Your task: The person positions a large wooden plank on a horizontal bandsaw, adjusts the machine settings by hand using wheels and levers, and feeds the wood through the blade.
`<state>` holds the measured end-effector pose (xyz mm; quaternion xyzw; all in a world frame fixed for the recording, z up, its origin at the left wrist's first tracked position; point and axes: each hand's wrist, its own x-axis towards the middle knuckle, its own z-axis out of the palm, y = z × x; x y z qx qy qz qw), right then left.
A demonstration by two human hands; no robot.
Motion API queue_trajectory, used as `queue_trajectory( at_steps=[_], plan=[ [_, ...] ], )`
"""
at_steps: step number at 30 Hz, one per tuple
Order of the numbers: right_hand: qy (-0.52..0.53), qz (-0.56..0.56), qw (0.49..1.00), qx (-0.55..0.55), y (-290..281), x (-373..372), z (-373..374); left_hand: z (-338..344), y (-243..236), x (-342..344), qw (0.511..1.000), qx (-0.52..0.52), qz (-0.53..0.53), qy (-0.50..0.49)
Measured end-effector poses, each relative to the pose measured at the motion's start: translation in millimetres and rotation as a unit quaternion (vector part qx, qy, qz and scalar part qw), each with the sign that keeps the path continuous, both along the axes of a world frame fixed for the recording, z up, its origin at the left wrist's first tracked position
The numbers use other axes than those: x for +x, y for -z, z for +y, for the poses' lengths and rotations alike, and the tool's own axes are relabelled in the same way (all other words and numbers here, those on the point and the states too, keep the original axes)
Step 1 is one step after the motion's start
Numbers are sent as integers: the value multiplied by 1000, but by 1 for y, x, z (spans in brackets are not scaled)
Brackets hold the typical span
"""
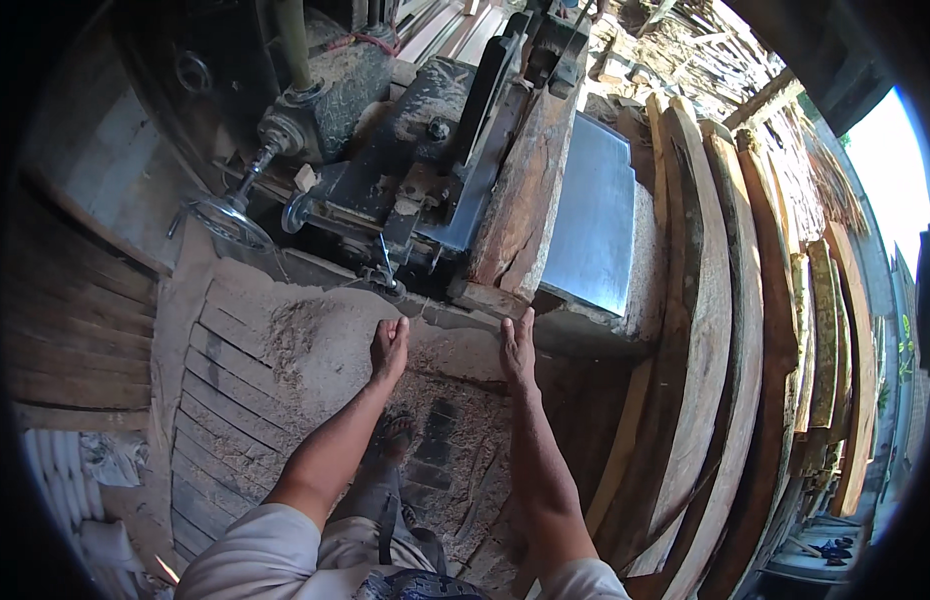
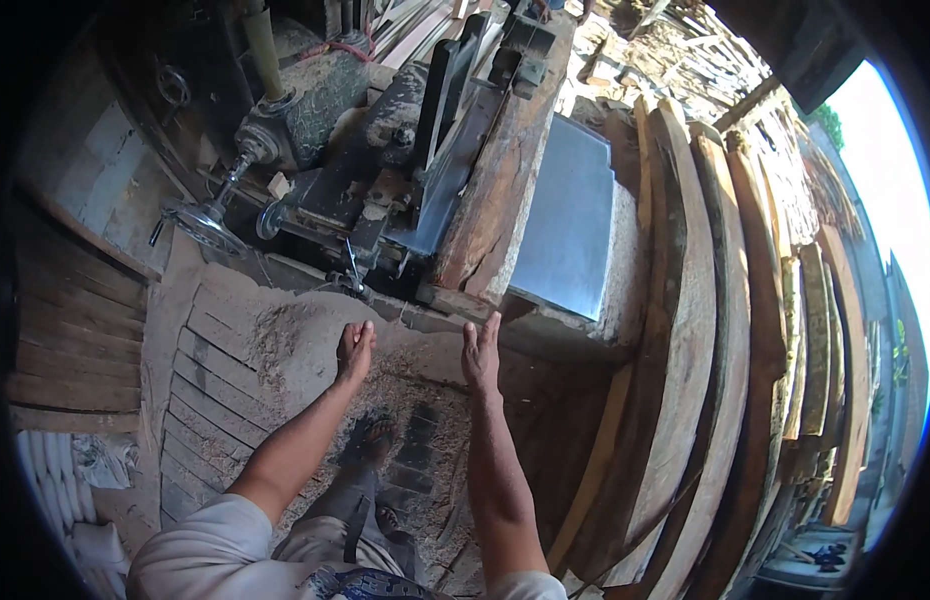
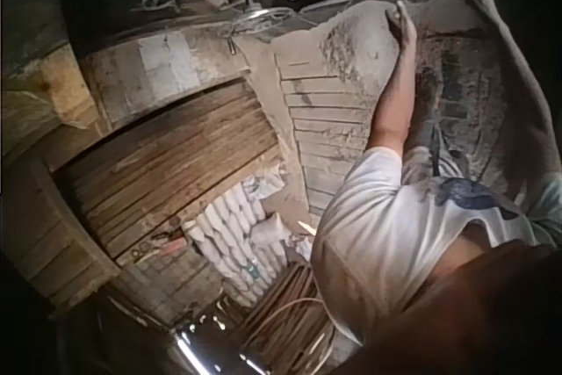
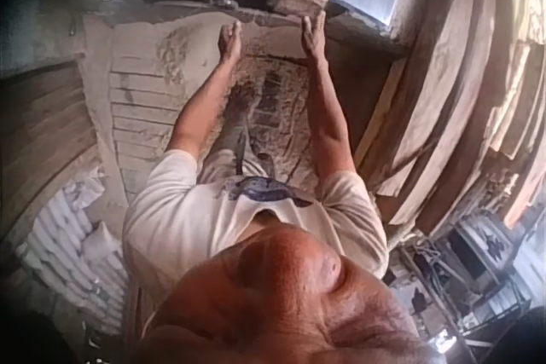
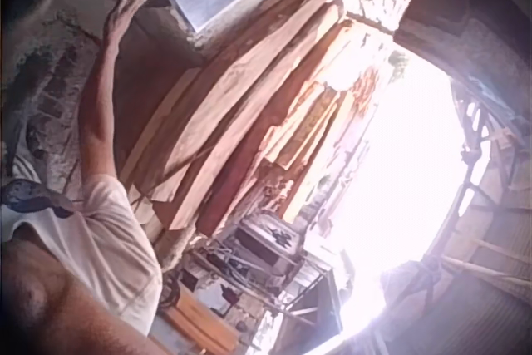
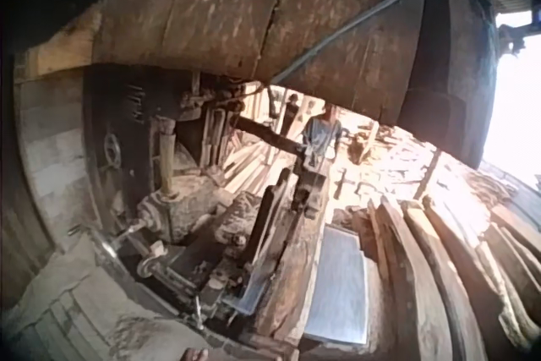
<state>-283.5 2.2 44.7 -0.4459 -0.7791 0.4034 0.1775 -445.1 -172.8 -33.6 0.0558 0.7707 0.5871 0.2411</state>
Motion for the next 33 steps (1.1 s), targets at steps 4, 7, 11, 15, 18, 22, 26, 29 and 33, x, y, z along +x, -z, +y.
queue_trajectory(
  at_steps=[4,7,11,15,18,22,26,29,33],
  plan=[
    [43,19,980,-192,22,55,-92,-84,-3,-2,995,-68,-69,-19],
    [124,-76,936,-319,61,138,-192,-135,6,12,991,-108,-82,-19],
    [175,-176,885,-394,113,257,-308,-152,5,24,979,-181,-89,10],
    [283,-119,822,-480,83,275,-330,-148,18,26,984,-139,-114,5],
    [334,-51,826,-452,73,274,-304,-111,-5,23,992,-123,-4,41],
    [400,117,794,-442,53,247,-258,-54,-59,15,983,-72,108,127],
    [447,297,727,-427,25,196,-187,-3,-88,-3,979,-42,115,164],
    [445,417,691,-387,10,169,-127,30,-92,-18,960,-63,209,174],
    [500,439,651,-366,-12,152,-100,87,-102,-27,925,-45,309,218]
  ],
)
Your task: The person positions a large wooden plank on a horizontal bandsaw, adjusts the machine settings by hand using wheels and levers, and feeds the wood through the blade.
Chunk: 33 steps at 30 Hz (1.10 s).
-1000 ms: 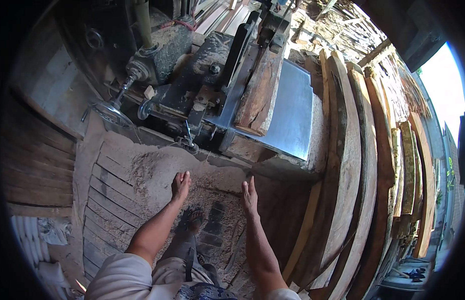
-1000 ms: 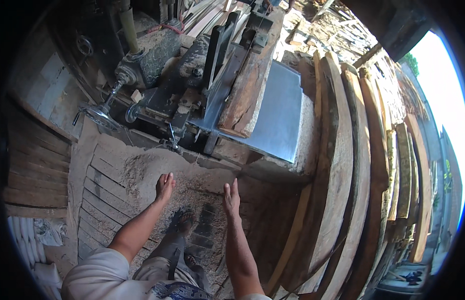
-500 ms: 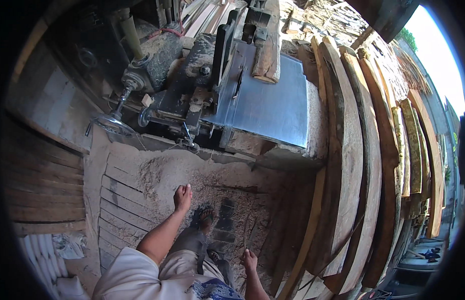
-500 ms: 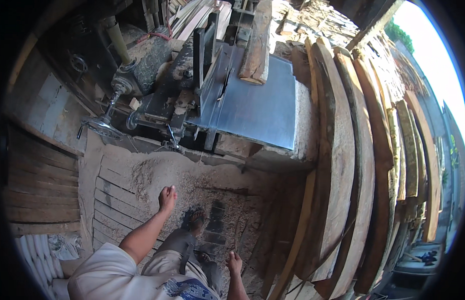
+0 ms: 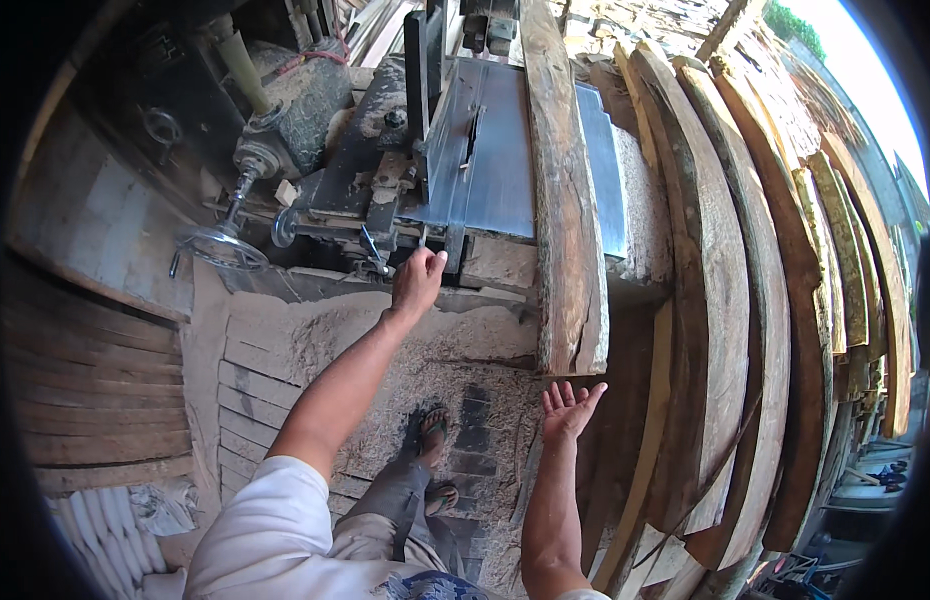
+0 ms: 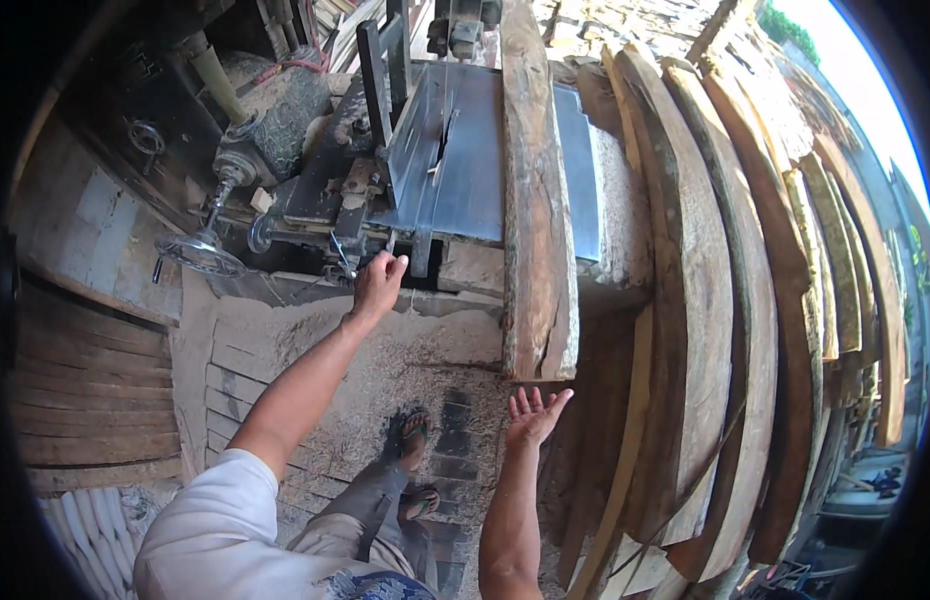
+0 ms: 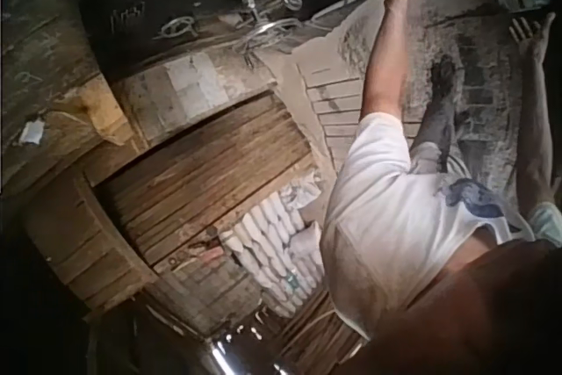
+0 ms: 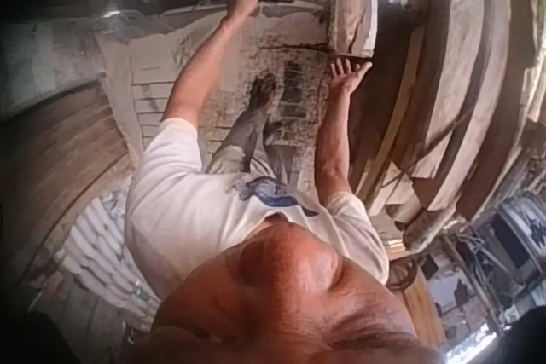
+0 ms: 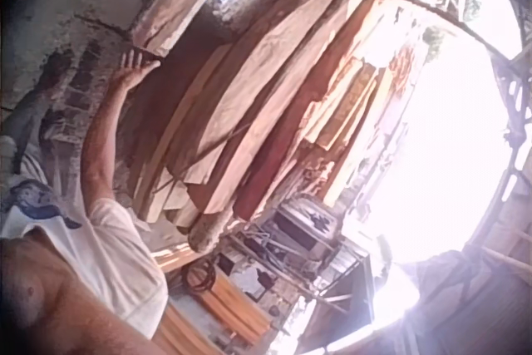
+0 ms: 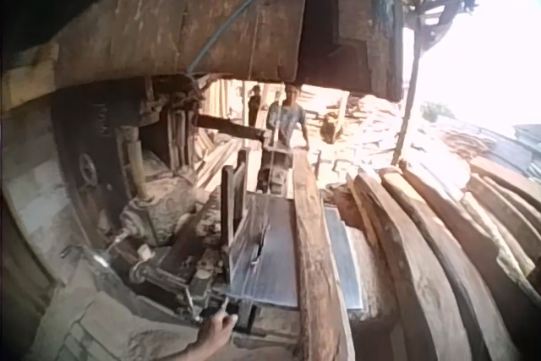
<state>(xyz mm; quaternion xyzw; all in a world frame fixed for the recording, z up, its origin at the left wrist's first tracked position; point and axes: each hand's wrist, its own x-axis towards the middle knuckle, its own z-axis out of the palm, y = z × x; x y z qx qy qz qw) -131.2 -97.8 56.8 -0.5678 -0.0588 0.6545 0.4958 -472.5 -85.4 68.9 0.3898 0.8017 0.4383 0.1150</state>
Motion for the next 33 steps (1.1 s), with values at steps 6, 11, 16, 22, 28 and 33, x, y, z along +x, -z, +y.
queue_trajectory(
  at_steps=[6,11,16,22,28,33],
  plan=[
    [114,-215,970,-7,29,55,-95,120,18,-60,995,-68,73,6],
    [152,-174,972,36,38,118,-168,185,31,-67,983,-92,119,-100],
    [132,-215,968,2,23,117,-180,202,44,-85,978,-59,178,-90],
    [116,-243,963,15,24,109,-175,192,62,-80,955,21,248,-161],
    [111,-184,976,29,20,116,-169,176,58,-69,955,67,250,-143],
    [109,-231,967,-7,36,137,-168,171,56,-64,956,57,253,-140]
  ],
)
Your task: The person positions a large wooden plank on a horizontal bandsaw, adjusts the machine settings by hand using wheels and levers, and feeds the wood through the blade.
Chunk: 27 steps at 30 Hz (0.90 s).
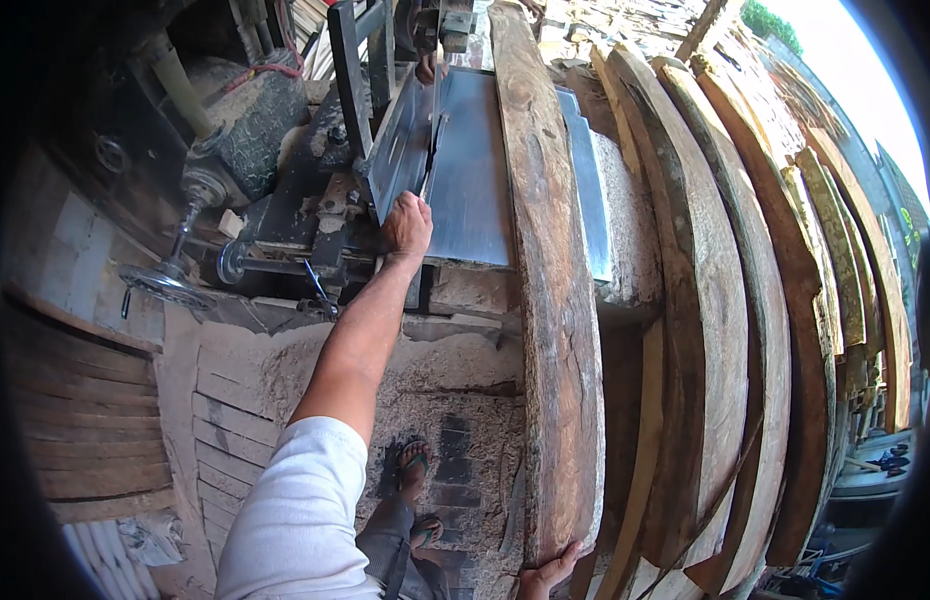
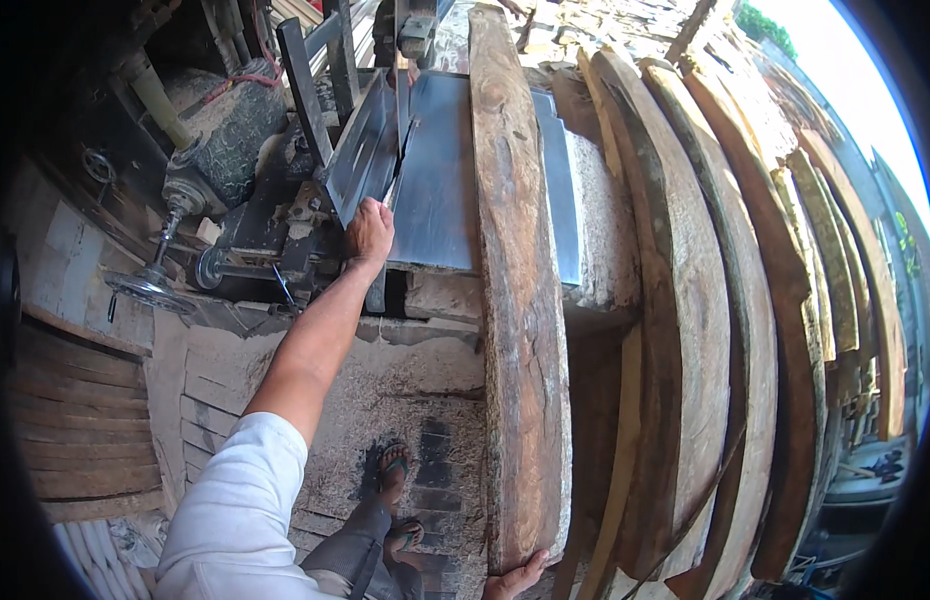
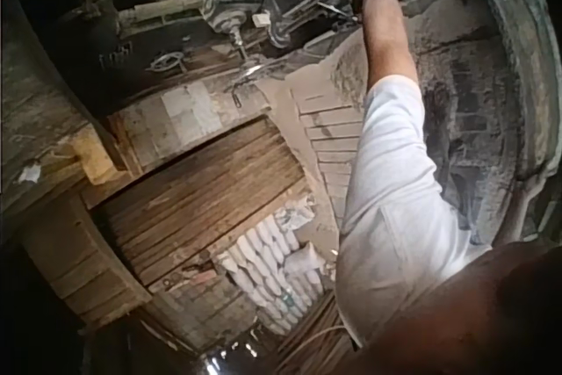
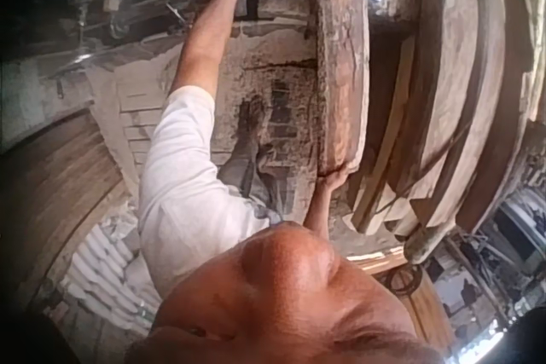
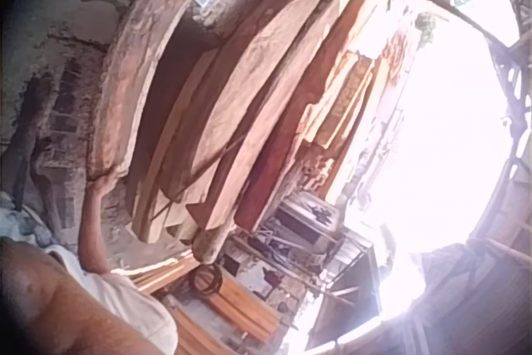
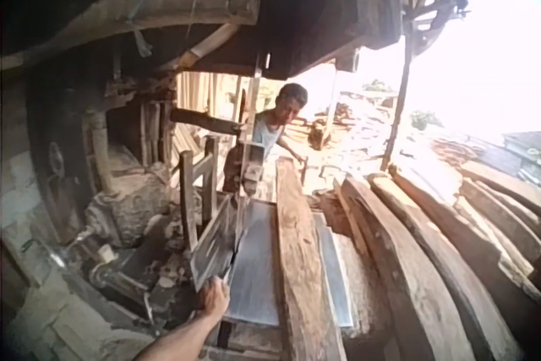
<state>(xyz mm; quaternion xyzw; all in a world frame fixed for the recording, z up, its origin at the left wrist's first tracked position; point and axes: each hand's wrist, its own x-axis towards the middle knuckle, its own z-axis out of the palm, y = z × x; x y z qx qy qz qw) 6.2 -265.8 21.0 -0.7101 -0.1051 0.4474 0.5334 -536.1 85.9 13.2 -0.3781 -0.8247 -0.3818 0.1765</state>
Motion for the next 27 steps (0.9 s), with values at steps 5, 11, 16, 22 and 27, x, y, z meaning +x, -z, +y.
queue_trajectory(
  at_steps=[5,11,16,22,27],
  plan=[
    [-10,24,1000,-7,17,16,-10,3,-20,-5,988,-151,-9,6],
    [-301,-620,708,154,32,27,-22,9,-33,-7,964,-252,28,76],
    [-26,-12,998,-59,-15,3,8,14,-23,-3,968,-244,40,54],
    [-36,5,999,-36,5,27,2,10,-11,-23,975,-202,41,79],
    [-33,-9,998,-43,8,29,2,0,-12,-10,986,-160,-12,43]
  ],
)
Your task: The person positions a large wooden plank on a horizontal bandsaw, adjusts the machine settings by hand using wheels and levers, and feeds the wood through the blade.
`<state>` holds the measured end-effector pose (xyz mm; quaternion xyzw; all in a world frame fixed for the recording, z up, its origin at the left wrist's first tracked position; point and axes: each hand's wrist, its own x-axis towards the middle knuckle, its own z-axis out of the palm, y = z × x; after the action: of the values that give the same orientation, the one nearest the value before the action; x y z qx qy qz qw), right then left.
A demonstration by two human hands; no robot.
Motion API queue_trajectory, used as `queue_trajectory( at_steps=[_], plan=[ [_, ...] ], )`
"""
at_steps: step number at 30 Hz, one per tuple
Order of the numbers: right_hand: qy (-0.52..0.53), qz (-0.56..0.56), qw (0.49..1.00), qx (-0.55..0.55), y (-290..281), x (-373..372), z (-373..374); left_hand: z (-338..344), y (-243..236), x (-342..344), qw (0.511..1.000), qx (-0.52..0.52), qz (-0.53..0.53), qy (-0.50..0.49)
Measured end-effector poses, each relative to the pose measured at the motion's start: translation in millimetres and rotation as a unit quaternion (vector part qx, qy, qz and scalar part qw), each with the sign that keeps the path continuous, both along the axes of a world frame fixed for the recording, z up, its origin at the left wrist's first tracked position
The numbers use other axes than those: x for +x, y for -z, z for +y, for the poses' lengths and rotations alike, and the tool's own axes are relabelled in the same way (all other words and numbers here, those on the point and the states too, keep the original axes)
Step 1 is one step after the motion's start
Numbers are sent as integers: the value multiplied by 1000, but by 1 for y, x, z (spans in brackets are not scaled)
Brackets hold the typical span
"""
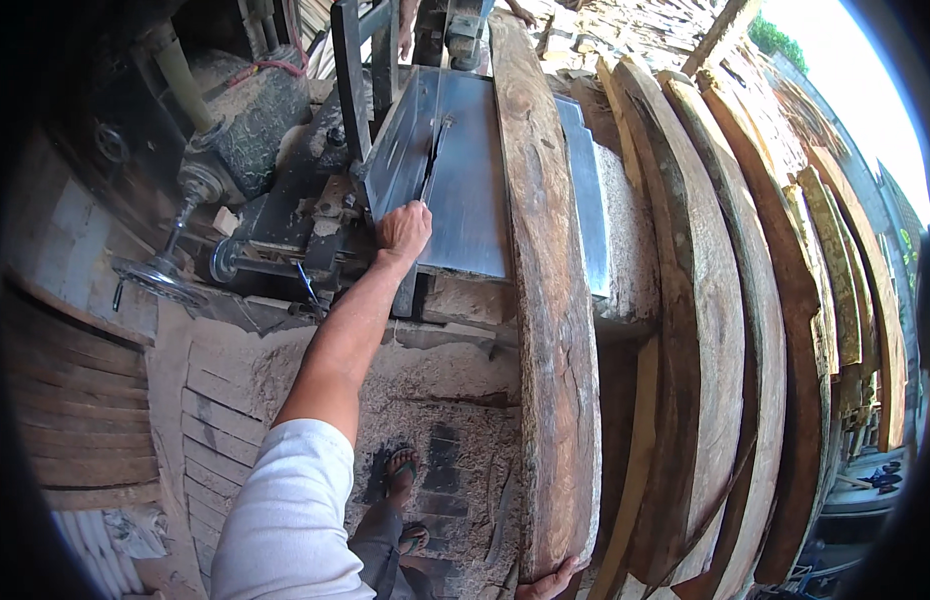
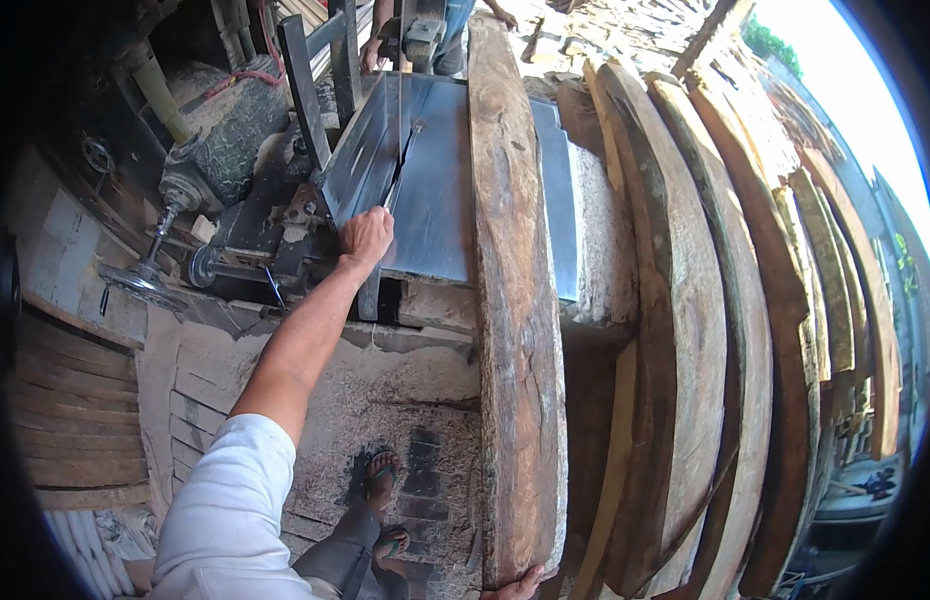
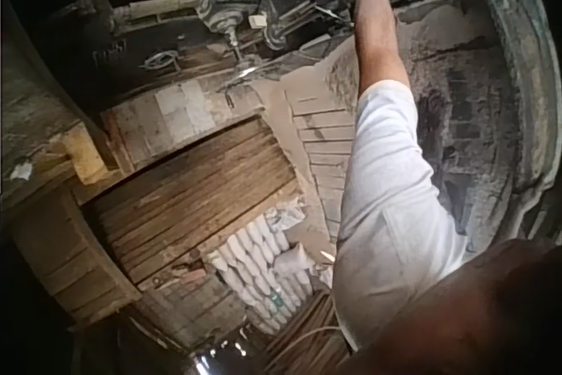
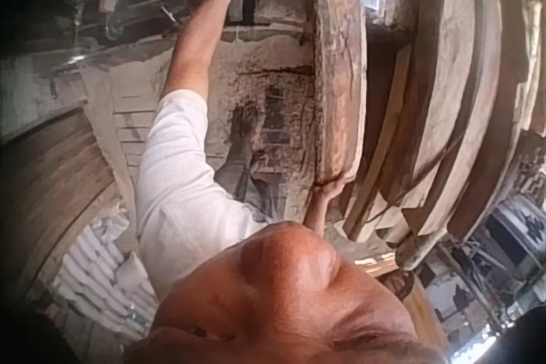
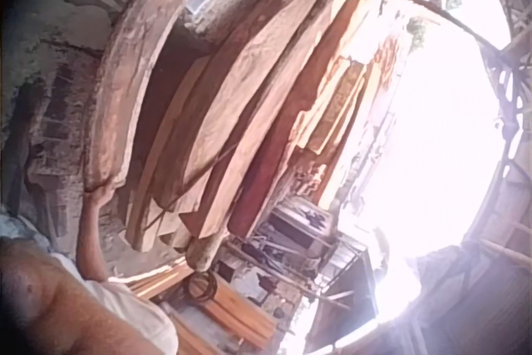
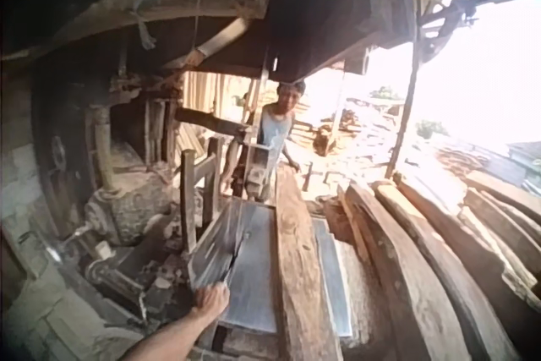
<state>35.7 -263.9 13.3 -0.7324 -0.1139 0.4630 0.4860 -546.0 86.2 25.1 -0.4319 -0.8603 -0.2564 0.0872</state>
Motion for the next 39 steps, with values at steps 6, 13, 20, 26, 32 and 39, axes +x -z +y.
queue_trajectory(
  at_steps=[6,13,20,26,32,39],
  plan=[
    [14,20,1000,16,-12,-17,9,-5,-4,5,999,-29,-20,-5],
    [-5,-35,999,-11,-21,-29,13,12,-15,-7,999,2,-25,-43],
    [-35,-140,988,-57,-28,-31,12,-6,-9,1,997,29,-53,-40],
    [-57,-82,988,118,-2,-13,-5,-50,-17,33,958,259,-123,8],
    [-23,-10,998,66,-23,-21,-3,-222,14,168,901,115,-417,39],
    [-79,61,994,54,-17,-27,-89,-348,-13,164,928,15,-371,20]
  ],
)
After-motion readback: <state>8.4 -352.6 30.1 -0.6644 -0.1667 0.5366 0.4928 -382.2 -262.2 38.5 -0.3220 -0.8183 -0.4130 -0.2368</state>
